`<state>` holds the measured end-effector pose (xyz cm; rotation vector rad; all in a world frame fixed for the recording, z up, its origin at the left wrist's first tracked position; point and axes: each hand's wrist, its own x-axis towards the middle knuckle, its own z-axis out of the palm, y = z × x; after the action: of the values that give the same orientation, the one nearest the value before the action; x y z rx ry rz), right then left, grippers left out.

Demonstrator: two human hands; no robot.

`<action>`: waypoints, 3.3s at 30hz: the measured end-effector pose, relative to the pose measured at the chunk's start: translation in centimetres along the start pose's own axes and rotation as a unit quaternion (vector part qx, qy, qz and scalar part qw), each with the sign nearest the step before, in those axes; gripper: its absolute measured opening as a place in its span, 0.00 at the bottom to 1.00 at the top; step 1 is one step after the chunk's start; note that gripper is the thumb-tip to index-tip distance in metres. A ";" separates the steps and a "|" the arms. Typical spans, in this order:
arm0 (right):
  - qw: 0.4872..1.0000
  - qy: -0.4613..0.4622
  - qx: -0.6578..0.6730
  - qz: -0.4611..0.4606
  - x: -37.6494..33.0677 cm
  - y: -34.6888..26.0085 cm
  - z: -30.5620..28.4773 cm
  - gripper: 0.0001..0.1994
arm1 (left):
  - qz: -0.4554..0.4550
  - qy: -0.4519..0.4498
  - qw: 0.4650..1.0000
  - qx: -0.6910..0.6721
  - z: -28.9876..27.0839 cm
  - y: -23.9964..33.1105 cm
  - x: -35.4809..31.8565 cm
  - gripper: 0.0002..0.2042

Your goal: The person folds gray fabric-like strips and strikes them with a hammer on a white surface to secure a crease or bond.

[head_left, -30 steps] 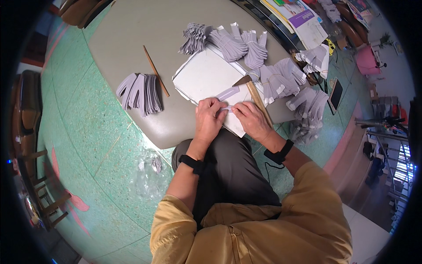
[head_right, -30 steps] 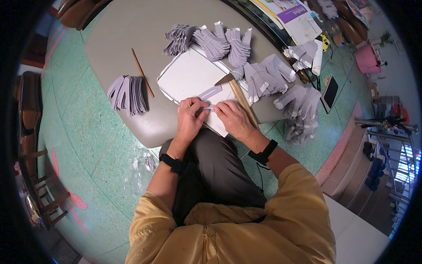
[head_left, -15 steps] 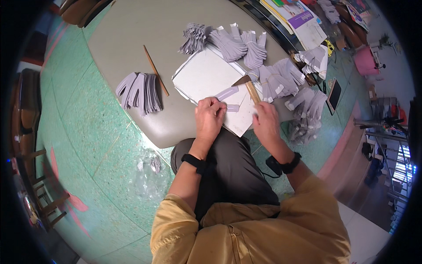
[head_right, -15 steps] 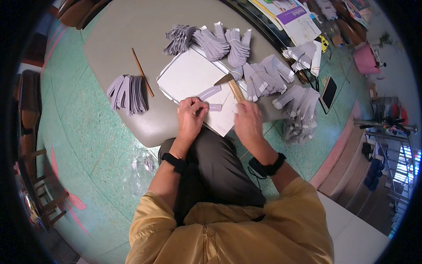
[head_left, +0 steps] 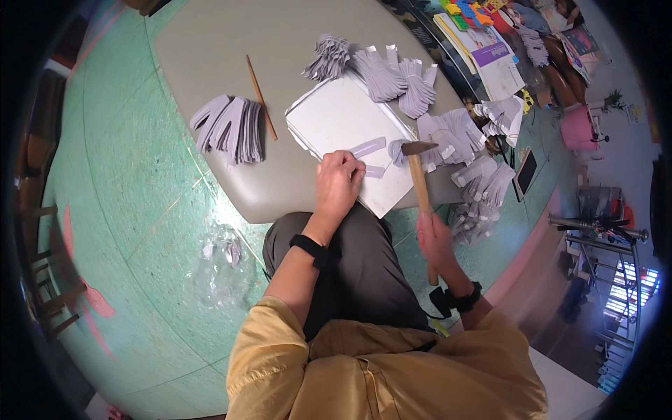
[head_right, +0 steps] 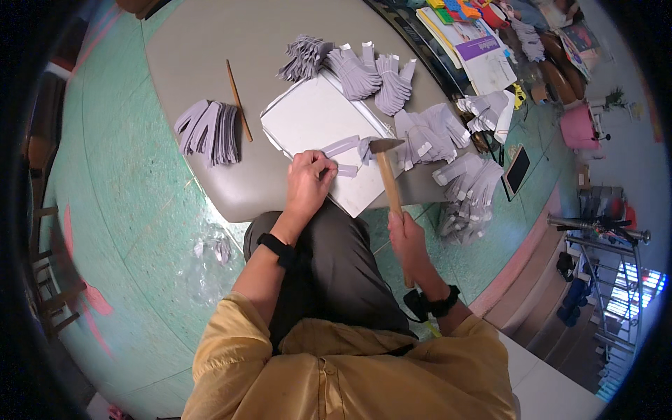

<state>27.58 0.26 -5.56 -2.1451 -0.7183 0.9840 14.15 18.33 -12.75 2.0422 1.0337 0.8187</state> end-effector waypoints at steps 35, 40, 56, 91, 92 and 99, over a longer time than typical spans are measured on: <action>0.979 0.045 -0.183 -0.078 0.3 -0.7 2.0 0.19 | -0.002 0.089 0.996 0.029 0.2 0.0 0.4 0.02; 0.960 0.083 -0.221 -0.151 1.4 0.5 3.9 0.19 | -0.001 0.085 0.996 0.024 0.1 0.3 0.6 0.02; 0.982 0.010 -0.176 -0.064 0.6 -2.1 3.3 0.19 | -0.059 0.091 0.994 0.022 -1.6 -1.3 -0.3 0.07; 0.964 0.021 -0.244 -0.102 3.8 -2.6 6.1 0.22 | -0.096 0.124 0.985 -0.077 -0.7 -1.7 0.0 0.06; 0.964 0.021 -0.243 -0.103 4.0 -3.0 5.7 0.22 | -0.094 0.109 0.987 -0.068 -0.7 -1.7 0.0 0.06; 0.979 0.060 -0.179 -0.072 6.8 -1.5 3.5 0.23 | -0.074 0.105 0.991 -0.047 -0.5 -1.3 0.2 0.06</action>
<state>28.34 7.08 -9.13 -2.3926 -1.0388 0.6813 13.37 19.22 -13.49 1.8041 1.2230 0.9996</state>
